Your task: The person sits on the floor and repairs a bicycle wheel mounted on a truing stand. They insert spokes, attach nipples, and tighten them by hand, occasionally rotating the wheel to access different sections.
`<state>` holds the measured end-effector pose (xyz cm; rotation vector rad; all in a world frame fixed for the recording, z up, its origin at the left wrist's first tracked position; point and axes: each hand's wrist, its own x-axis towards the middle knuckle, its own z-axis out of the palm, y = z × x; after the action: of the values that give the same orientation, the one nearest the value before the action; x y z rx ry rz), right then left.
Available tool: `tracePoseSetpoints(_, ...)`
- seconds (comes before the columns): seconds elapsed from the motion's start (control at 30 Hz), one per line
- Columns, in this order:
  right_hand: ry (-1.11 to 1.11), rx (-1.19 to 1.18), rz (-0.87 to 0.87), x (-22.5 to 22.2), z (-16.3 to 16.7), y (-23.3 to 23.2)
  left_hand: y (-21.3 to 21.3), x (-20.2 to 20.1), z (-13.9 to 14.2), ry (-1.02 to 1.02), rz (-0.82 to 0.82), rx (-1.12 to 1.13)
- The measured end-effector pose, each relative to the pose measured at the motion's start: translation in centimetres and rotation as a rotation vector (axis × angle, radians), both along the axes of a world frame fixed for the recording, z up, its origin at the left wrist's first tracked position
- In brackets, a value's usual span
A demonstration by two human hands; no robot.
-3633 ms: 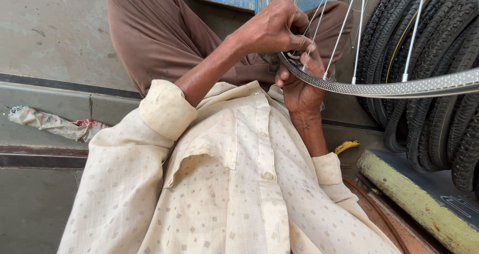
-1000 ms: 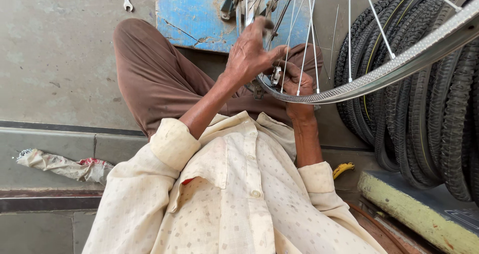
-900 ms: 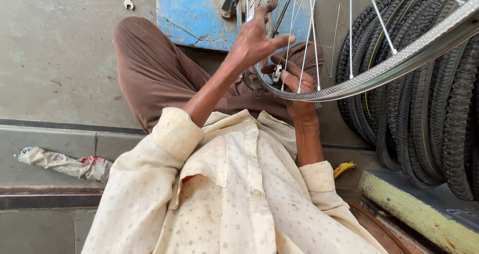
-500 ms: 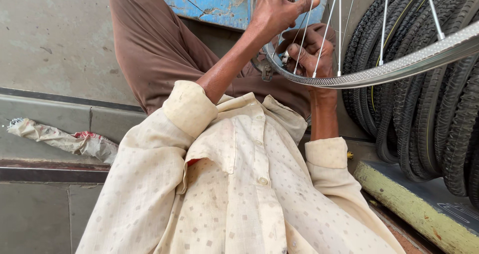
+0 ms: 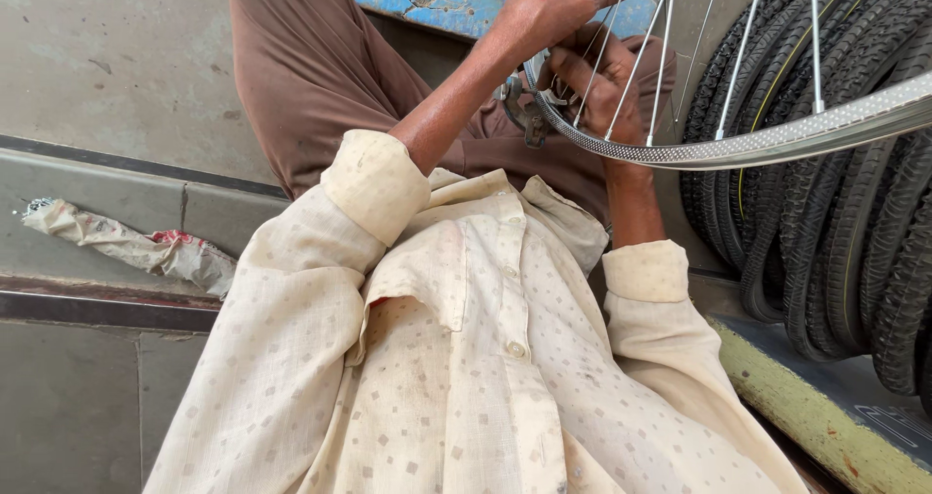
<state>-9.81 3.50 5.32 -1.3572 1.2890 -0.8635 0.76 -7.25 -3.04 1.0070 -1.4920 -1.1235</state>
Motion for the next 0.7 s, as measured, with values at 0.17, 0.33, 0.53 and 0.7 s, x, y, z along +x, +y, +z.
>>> tracePoseSetpoints(0.17, 0.350, 0.049, -0.096, -1.1, 0.9, 0.3, 0.7, 0.3, 0.3, 0.026, 0.078, -0.149)
tracePoseSetpoints(0.33, -0.002, 0.182, -0.111, -1.9, 2.6, 1.7, 1.0, 1.4, 1.2, -0.171, -0.131, 0.214)
tracePoseSetpoints(0.53, 0.177, -0.066, 0.073, -1.3, 2.3, -0.4, 1.8, 2.2, 0.4, 0.003, -0.107, 0.048)
tracePoseSetpoints(0.7, -0.172, 0.060, 0.022, 0.8, 0.9, -0.9, 2.1, 2.4, -0.2, 0.006, -0.087, 0.053)
